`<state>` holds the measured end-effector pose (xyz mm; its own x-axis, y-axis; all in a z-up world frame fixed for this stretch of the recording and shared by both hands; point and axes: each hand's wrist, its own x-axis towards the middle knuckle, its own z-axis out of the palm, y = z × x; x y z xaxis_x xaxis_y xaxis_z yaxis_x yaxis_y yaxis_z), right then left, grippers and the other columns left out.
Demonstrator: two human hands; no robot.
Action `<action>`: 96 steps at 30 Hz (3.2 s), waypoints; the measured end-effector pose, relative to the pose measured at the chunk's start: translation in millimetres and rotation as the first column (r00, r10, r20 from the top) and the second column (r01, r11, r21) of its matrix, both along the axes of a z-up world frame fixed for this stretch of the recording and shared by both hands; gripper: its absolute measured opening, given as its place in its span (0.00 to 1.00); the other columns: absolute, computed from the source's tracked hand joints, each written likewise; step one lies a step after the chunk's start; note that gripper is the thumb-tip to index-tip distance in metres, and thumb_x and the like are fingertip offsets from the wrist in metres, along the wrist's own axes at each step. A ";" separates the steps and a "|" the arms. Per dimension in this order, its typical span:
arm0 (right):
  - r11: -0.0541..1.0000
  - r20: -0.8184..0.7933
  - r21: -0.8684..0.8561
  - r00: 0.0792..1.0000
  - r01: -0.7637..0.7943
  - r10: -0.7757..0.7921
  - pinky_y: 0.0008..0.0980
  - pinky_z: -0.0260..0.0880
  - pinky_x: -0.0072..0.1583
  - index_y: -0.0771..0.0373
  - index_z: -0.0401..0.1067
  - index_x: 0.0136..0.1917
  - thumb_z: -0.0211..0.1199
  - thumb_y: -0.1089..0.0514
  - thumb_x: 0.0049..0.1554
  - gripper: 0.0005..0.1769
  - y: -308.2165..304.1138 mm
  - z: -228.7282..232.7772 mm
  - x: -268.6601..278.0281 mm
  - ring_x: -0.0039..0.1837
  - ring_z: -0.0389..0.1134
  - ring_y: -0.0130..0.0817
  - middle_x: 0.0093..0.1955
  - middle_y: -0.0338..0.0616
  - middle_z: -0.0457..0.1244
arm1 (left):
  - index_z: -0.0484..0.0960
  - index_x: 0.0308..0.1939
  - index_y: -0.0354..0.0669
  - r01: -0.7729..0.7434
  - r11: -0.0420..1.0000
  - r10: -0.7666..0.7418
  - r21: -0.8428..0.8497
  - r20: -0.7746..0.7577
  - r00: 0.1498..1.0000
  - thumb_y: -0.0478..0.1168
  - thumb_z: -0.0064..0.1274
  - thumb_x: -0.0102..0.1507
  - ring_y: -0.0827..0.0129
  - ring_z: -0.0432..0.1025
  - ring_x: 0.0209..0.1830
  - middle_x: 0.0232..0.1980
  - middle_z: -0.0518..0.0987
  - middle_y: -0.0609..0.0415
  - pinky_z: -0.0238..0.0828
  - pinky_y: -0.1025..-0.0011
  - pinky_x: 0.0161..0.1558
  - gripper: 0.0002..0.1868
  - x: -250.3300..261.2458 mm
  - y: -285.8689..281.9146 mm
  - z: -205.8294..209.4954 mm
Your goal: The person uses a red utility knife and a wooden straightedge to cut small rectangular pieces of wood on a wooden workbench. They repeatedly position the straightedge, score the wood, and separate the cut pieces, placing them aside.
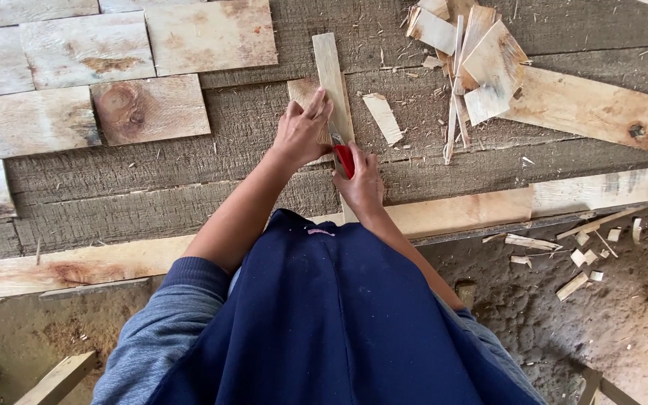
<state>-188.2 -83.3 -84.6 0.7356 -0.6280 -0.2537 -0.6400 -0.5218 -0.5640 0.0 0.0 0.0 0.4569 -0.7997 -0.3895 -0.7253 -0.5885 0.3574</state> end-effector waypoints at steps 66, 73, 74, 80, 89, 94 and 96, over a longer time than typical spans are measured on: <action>0.906 -0.364 -0.165 0.878 -0.389 0.310 0.58 0.74 0.49 0.49 0.45 0.82 0.53 0.59 0.64 0.37 -65.6 58.4 118.7 0.48 0.75 0.59 0.41 0.60 0.70 | 0.57 0.80 0.47 -0.037 0.973 0.017 0.229 0.088 0.996 0.54 0.72 0.51 0.41 0.61 0.67 0.83 0.47 0.40 0.68 0.41 0.52 0.59 -11.2 -38.0 -28.3; 0.909 -0.397 -0.117 0.858 -0.401 0.327 0.59 0.73 0.52 0.53 0.46 0.82 0.52 0.61 0.62 0.37 -62.8 75.7 122.3 0.51 0.74 0.60 0.43 0.61 0.70 | 0.56 0.80 0.45 -0.025 0.969 -0.001 0.245 0.102 0.995 0.47 0.68 0.50 0.41 0.60 0.68 0.83 0.47 0.38 0.67 0.39 0.52 0.57 -13.2 -41.3 -27.5; 0.909 -0.404 -0.109 0.854 -0.402 0.329 0.59 0.73 0.53 0.54 0.46 0.82 0.51 0.62 0.61 0.38 -62.1 78.4 122.1 0.51 0.74 0.60 0.44 0.62 0.70 | 0.55 0.80 0.45 -0.023 0.967 -0.002 0.256 0.099 0.995 0.46 0.67 0.50 0.41 0.60 0.68 0.83 0.46 0.38 0.67 0.38 0.52 0.57 -13.4 -41.7 -25.5; 0.915 -0.417 -0.078 0.847 -0.396 0.331 0.60 0.73 0.53 0.54 0.46 0.82 0.50 0.63 0.58 0.40 -60.4 73.6 115.5 0.51 0.74 0.60 0.44 0.61 0.70 | 0.53 0.81 0.46 -0.023 0.961 0.002 0.274 0.078 0.997 0.45 0.65 0.51 0.41 0.59 0.69 0.83 0.44 0.38 0.66 0.36 0.52 0.57 -13.0 -42.4 -17.2; 0.922 -0.414 -0.061 0.850 -0.382 0.325 0.58 0.73 0.52 0.58 0.48 0.82 0.54 0.68 0.56 0.43 -42.8 101.4 91.7 0.48 0.75 0.58 0.42 0.61 0.70 | 0.54 0.81 0.45 -0.027 0.962 0.010 0.273 0.063 0.998 0.44 0.66 0.50 0.39 0.57 0.71 0.83 0.43 0.37 0.67 0.34 0.53 0.58 -11.0 -42.0 -4.5; 0.920 -0.422 -0.043 0.841 -0.391 0.338 0.60 0.73 0.50 0.59 0.49 0.82 0.53 0.69 0.55 0.43 -36.9 87.6 64.4 0.49 0.75 0.61 0.42 0.62 0.70 | 0.53 0.81 0.45 -0.032 0.960 0.015 0.279 0.061 0.998 0.46 0.69 0.49 0.38 0.57 0.73 0.83 0.42 0.36 0.68 0.33 0.54 0.60 -13.9 -44.0 -11.4; 0.927 -0.452 -0.081 0.843 -0.365 0.293 0.46 0.74 0.46 0.55 0.47 0.83 0.51 0.69 0.58 0.42 -37.0 73.5 54.5 0.40 0.73 0.48 0.38 0.57 0.69 | 0.52 0.81 0.44 -0.034 0.952 0.016 0.305 0.060 0.998 0.50 0.69 0.49 0.40 0.57 0.72 0.83 0.42 0.37 0.68 0.33 0.54 0.61 -13.3 -45.6 -7.7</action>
